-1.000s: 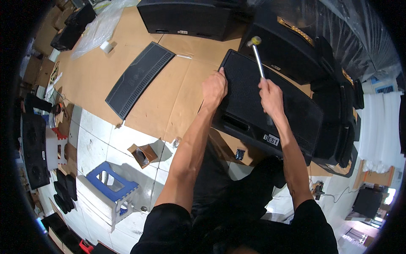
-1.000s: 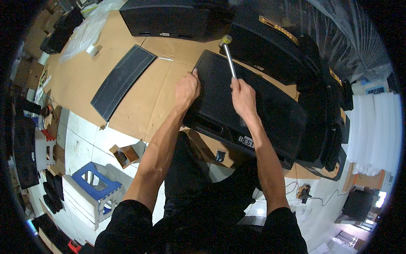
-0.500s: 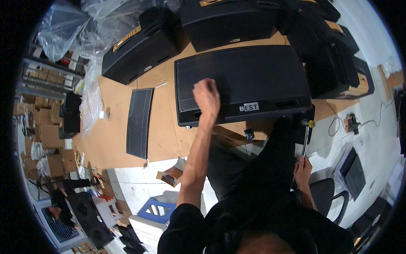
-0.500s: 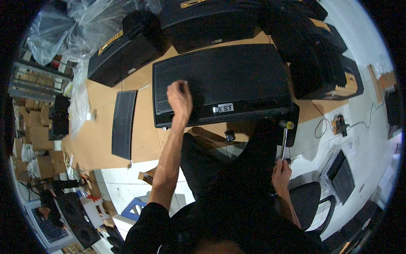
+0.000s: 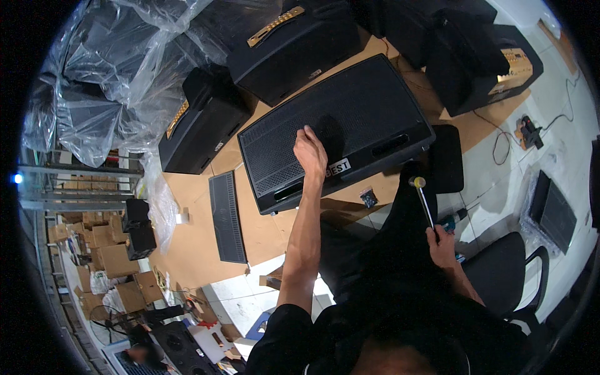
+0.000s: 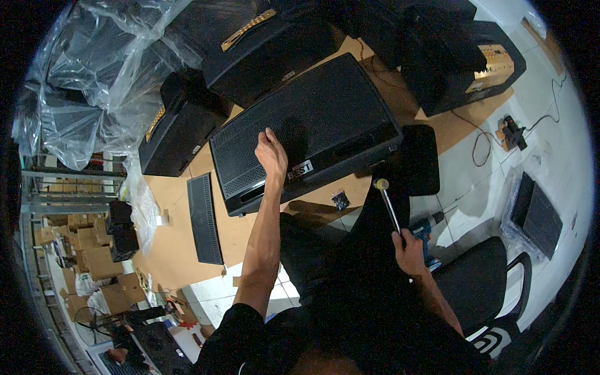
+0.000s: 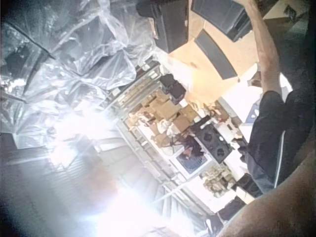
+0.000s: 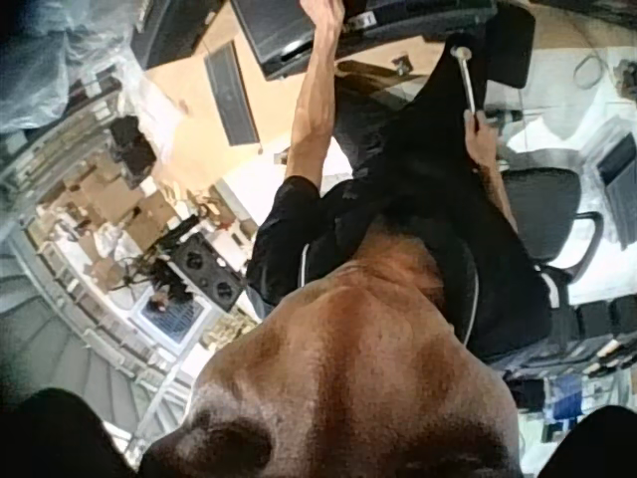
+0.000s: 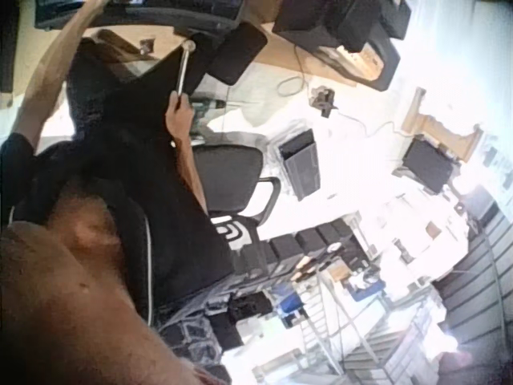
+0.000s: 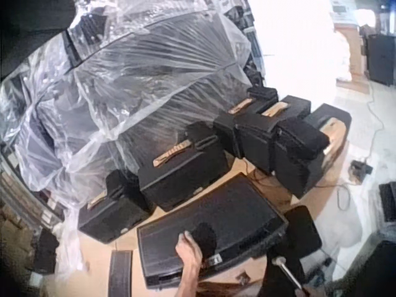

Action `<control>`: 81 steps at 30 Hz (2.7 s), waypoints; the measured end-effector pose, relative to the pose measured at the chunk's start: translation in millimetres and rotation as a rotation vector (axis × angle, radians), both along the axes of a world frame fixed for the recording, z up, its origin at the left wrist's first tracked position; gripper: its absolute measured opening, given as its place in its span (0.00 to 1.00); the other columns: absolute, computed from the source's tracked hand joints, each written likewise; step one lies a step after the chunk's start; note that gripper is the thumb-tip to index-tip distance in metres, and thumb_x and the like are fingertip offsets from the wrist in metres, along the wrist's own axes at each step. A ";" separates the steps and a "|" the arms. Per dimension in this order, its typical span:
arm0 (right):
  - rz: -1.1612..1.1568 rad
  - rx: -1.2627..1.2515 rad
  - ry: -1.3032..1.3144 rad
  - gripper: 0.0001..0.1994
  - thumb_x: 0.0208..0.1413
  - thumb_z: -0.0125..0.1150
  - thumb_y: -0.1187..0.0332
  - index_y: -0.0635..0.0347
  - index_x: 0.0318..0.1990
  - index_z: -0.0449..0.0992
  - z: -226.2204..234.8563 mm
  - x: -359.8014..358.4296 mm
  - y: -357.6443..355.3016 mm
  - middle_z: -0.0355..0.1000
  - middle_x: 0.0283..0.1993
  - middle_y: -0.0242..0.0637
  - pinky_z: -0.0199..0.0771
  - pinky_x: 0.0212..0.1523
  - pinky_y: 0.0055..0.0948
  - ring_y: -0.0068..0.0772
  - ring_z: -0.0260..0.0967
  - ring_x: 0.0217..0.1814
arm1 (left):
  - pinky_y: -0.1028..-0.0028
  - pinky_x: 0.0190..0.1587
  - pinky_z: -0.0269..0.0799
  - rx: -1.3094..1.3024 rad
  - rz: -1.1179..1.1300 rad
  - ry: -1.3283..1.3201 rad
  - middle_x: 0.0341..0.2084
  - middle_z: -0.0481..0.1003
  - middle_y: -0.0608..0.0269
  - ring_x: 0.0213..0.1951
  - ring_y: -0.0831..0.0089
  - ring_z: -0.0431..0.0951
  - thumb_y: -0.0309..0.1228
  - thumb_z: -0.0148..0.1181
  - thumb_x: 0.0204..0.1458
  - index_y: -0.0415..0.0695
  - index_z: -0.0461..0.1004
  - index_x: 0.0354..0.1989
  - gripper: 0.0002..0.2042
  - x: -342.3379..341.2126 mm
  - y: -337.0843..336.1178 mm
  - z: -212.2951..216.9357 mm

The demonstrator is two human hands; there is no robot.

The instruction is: The person assembles a speaker by attaching a grille using a power drill and a hammer. They secure the grille with screws and then use a screwdriver to adjust the grille on another speaker.

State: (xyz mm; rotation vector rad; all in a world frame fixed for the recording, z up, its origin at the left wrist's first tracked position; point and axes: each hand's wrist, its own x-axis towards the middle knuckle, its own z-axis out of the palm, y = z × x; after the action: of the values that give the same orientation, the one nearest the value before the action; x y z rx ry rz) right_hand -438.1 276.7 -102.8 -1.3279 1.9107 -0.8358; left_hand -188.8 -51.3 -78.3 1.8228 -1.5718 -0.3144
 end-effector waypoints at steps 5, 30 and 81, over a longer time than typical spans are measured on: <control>0.018 0.041 -0.036 0.14 0.62 0.51 0.60 0.64 0.32 0.68 -16.2 -2.1 2.5 0.63 0.16 0.49 0.60 0.19 0.41 0.53 0.65 0.17 | 0.61 0.40 0.69 -0.258 -0.155 0.010 0.37 0.72 0.46 0.38 0.58 0.70 0.31 0.60 0.54 0.41 0.65 0.56 0.22 7.7 14.2 15.9; -0.114 0.365 -0.158 0.23 0.60 0.51 0.51 0.70 0.38 0.71 -28.8 -3.1 -6.9 0.69 0.22 0.58 0.66 0.26 0.45 0.58 0.70 0.26 | 0.67 0.43 0.74 -0.150 -0.534 0.084 0.33 0.79 0.47 0.38 0.57 0.81 0.27 0.62 0.49 0.37 0.79 0.35 0.07 -176.3 -139.3 -1.3; -0.231 0.397 -0.384 0.20 0.58 0.55 0.52 0.64 0.38 0.72 -38.9 -8.8 -12.5 0.69 0.20 0.43 0.67 0.26 0.37 0.38 0.69 0.22 | 0.73 0.46 0.70 0.308 -0.518 0.310 0.36 0.80 0.56 0.38 0.69 0.78 0.26 0.68 0.43 0.39 0.82 0.34 0.09 -189.1 -198.1 -9.4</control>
State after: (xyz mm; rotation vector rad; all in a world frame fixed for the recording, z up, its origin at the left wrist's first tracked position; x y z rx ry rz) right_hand -446.9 264.2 -141.7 -0.6665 1.8155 -0.7104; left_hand -377.9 -249.3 -87.8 1.4542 -1.8175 -1.0746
